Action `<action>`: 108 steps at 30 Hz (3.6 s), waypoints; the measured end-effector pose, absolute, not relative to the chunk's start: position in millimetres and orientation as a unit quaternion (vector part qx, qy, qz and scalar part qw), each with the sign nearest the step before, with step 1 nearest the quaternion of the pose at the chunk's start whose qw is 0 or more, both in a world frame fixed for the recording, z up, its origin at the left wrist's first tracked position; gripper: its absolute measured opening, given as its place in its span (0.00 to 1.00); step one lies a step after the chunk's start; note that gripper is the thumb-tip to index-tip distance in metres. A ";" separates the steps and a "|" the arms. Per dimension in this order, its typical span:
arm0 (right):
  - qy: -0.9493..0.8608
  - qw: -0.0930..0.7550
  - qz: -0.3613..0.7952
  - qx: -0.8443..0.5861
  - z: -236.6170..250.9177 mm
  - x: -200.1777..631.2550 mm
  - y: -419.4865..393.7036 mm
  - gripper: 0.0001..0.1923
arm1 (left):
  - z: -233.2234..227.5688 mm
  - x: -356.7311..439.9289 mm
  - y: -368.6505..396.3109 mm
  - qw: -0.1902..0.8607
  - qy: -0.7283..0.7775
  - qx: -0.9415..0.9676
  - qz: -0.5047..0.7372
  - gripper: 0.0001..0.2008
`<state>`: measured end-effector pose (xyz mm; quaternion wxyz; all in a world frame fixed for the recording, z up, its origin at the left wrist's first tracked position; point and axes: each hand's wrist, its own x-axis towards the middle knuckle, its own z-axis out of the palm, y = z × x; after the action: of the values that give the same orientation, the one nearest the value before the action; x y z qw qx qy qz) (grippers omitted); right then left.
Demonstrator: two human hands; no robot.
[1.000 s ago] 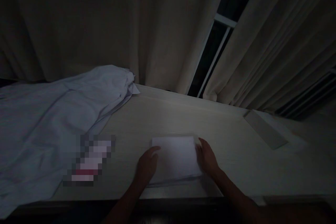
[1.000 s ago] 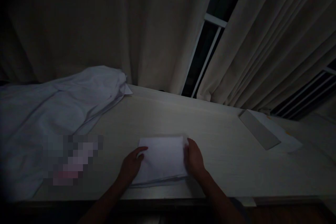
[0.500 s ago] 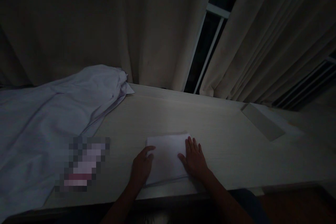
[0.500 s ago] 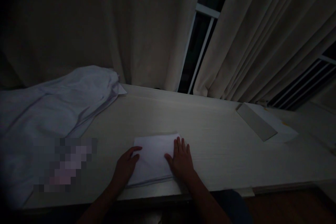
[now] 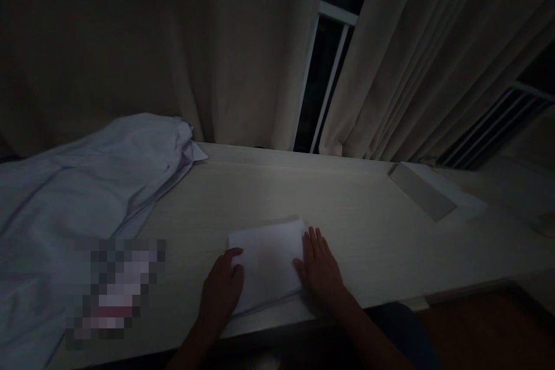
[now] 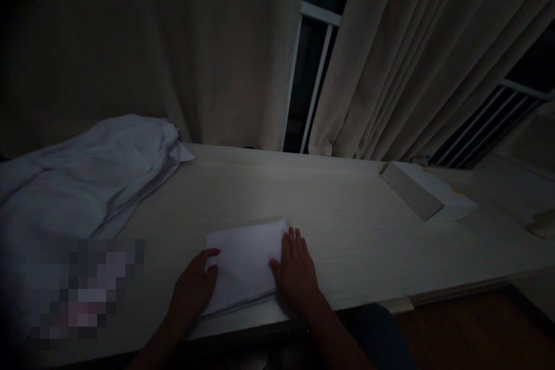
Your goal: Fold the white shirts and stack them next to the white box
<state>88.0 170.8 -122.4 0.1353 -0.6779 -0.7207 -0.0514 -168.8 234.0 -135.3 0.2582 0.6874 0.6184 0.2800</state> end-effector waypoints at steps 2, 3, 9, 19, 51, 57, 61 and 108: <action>-0.719 0.132 -0.032 -0.681 -128.6 82.8 176.9 0.38 | -134.4 -168.8 234.9 0.266 0.623 0.682 0.275 0.17; -0.718 0.130 -0.022 -0.684 -132.2 81.1 179.7 0.38 | -133.9 -168.9 235.5 0.269 0.624 0.681 0.274 0.16; -0.703 0.120 0.014 -0.701 -137.2 77.9 182.2 0.38 | -120.2 -164.3 230.0 0.193 0.638 0.708 0.234 0.17; -0.701 0.112 0.075 -0.701 -122.9 83.6 183.0 0.36 | -117.1 -76.9 212.3 0.030 0.416 0.879 0.231 0.22; -0.668 0.092 0.057 -0.736 -137.3 99.8 308.9 0.36 | -117.6 -78.0 227.7 0.148 0.436 0.861 0.218 0.24; -0.666 0.080 0.058 -0.740 -132.8 98.0 305.8 0.36 | -126.2 -151.5 266.9 0.065 0.559 0.812 0.151 0.35; -0.672 0.083 0.048 -0.734 -124.3 94.9 304.4 0.35 | -145.6 -165.0 261.8 0.047 0.558 0.815 0.150 0.36; -0.737 0.113 0.000 -0.667 -127.9 82.4 177.6 0.39 | -158.2 -152.9 218.7 -0.007 0.454 0.877 0.159 0.40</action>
<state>82.4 177.6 -127.9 0.1135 -0.6666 -0.7368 -0.0005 -152.9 218.7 -158.2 -0.0068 0.8767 0.4539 0.1591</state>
